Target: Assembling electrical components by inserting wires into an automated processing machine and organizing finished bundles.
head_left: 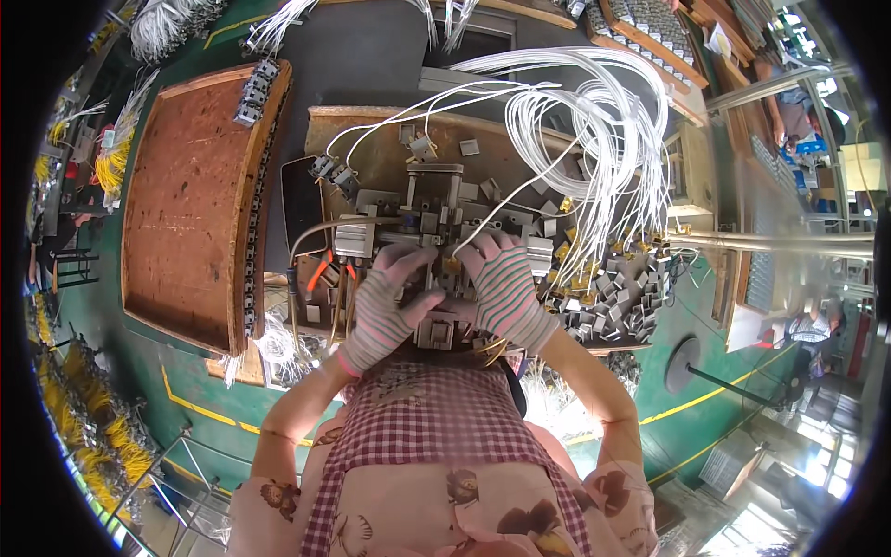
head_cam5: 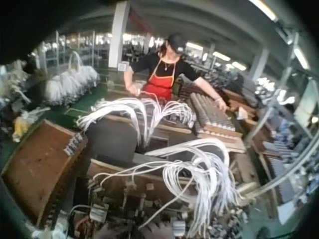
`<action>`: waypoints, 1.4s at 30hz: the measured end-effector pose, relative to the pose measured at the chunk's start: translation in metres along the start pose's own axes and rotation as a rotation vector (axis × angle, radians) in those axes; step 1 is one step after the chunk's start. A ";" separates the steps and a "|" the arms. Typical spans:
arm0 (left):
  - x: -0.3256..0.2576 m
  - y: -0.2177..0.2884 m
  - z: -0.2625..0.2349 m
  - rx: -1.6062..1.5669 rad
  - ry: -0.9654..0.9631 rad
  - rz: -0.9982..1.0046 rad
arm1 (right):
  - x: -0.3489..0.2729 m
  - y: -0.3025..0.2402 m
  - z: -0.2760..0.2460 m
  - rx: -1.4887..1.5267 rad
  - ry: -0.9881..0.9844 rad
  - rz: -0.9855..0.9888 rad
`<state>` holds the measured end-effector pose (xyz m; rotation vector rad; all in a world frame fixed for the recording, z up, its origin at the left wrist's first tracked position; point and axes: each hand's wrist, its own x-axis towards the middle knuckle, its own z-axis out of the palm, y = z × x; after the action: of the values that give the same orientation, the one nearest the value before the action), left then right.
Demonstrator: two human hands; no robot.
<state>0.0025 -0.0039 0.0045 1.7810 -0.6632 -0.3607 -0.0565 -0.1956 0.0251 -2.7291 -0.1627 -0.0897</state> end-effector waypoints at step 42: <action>0.114 0.036 -0.070 -0.021 -0.559 -0.218 | -0.126 0.020 -0.070 1.196 0.375 0.407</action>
<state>0.1230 -0.0251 0.0700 1.7413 -0.8459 -1.0341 -0.1816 -0.2544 0.0704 -1.4724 0.3453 -0.2762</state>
